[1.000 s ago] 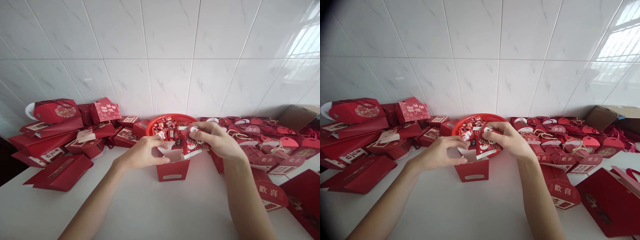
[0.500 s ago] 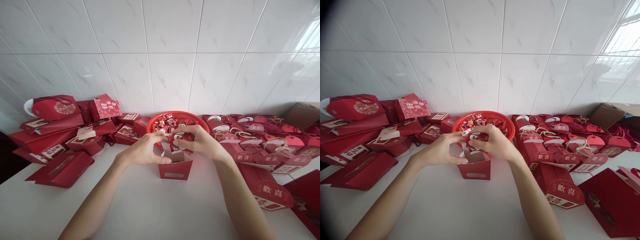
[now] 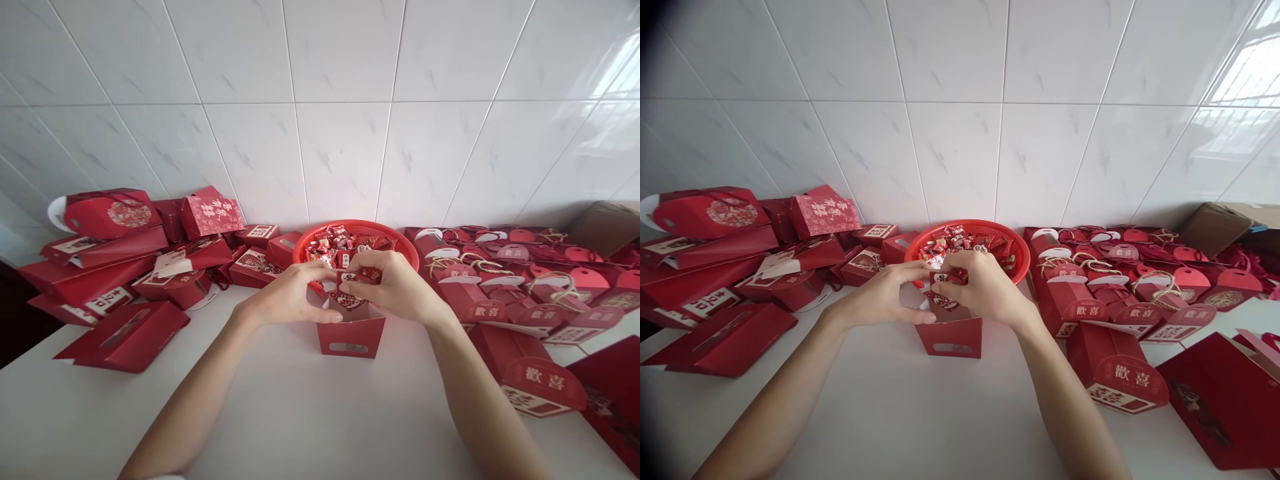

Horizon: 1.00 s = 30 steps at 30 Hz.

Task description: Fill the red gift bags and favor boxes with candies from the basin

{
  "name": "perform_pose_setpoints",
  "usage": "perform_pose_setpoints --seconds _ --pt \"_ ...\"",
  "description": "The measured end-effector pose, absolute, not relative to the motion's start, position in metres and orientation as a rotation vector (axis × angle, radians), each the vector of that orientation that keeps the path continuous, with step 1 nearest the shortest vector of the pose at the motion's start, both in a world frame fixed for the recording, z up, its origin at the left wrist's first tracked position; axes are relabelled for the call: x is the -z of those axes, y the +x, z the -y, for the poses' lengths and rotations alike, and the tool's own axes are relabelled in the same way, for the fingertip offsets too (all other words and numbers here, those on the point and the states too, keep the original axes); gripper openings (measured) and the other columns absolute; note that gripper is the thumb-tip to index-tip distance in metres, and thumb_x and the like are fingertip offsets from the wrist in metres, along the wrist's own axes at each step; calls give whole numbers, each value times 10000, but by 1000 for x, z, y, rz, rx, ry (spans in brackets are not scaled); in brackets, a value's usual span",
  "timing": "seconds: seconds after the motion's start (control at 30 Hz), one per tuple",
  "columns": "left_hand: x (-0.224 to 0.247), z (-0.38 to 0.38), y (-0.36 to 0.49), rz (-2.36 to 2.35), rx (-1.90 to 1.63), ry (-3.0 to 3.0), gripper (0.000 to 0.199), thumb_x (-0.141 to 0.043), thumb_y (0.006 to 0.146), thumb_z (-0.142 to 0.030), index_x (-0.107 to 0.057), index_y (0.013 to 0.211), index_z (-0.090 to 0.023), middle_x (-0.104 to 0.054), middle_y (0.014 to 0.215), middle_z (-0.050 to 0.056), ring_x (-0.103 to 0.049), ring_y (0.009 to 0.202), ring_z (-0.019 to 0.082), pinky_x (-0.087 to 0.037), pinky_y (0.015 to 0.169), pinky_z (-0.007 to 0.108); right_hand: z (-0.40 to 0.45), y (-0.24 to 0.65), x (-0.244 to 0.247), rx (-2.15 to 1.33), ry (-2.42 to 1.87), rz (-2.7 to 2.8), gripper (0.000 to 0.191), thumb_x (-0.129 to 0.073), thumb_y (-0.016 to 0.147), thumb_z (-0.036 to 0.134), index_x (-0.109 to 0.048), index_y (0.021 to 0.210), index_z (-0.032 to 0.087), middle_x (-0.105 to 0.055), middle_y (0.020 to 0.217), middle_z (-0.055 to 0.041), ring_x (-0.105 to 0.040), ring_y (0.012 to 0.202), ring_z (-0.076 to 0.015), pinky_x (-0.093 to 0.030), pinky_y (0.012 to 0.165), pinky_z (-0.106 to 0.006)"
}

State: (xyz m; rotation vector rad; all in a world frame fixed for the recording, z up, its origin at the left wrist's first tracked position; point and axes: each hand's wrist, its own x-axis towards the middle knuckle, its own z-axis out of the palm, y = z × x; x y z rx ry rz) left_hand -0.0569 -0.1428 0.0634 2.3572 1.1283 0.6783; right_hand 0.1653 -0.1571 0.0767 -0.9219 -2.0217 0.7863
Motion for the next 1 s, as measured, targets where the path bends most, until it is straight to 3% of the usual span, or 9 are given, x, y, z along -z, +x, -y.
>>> perform_pose_setpoints --seconds 0.13,0.4,0.53,0.67,0.87,1.0 --pt "-64 143 -56 -1094 -660 2383 477 -835 664 -497 -756 1073 -265 -713 1107 46 -689 995 272 -579 821 337 157 163 -75 -673 -914 2049 97 -688 844 262 -674 769 201 -634 731 -1 -520 642 -131 -368 578 -262" --pt "-63 143 -56 -1096 -650 2346 536 -820 678 -497 -738 1159 -275 -707 1091 38 -678 996 272 -575 843 354 157 157 -75 -639 -923 2012 203 -674 879 349 -656 746 196 -660 759 -17 -538 667 -136 -377 604 -269" --pt "-62 141 -56 -1089 -668 2331 510 -831 668 -498 -749 1125 -285 -702 1151 51 -681 1001 274 -581 830 347 157 157 -76 -684 -937 1891 227 -516 936 281 -629 763 187 -629 720 -11 -501 631 -127 -361 583 -265" --pt "-60 140 -55 -1061 -652 2297 515 -817 695 -502 -739 1158 -288 -697 1181 58 -678 1033 285 -584 847 362 158 156 -78 -851 -842 1958 223 -452 931 202 -665 868 189 -659 816 -18 -575 728 -145 -440 667 -273" --pt "-60 141 -55 -1048 -680 2284 418 -755 784 -506 -742 1140 -287 -693 1205 63 -660 1106 287 -580 865 363 163 164 -86 -901 -753 1846 148 -577 921 264 -709 955 205 -708 953 -42 -657 886 -193 -516 795 -321" --pt "-60 140 -54 -990 -661 2347 363 -751 803 -458 -754 1104 -254 -707 1134 66 -677 1052 262 -576 851 343 161 181 -90 -780 -846 1792 181 -662 895 355 -707 986 205 -719 1008 -55 -669 950 -210 -528 849 -335"
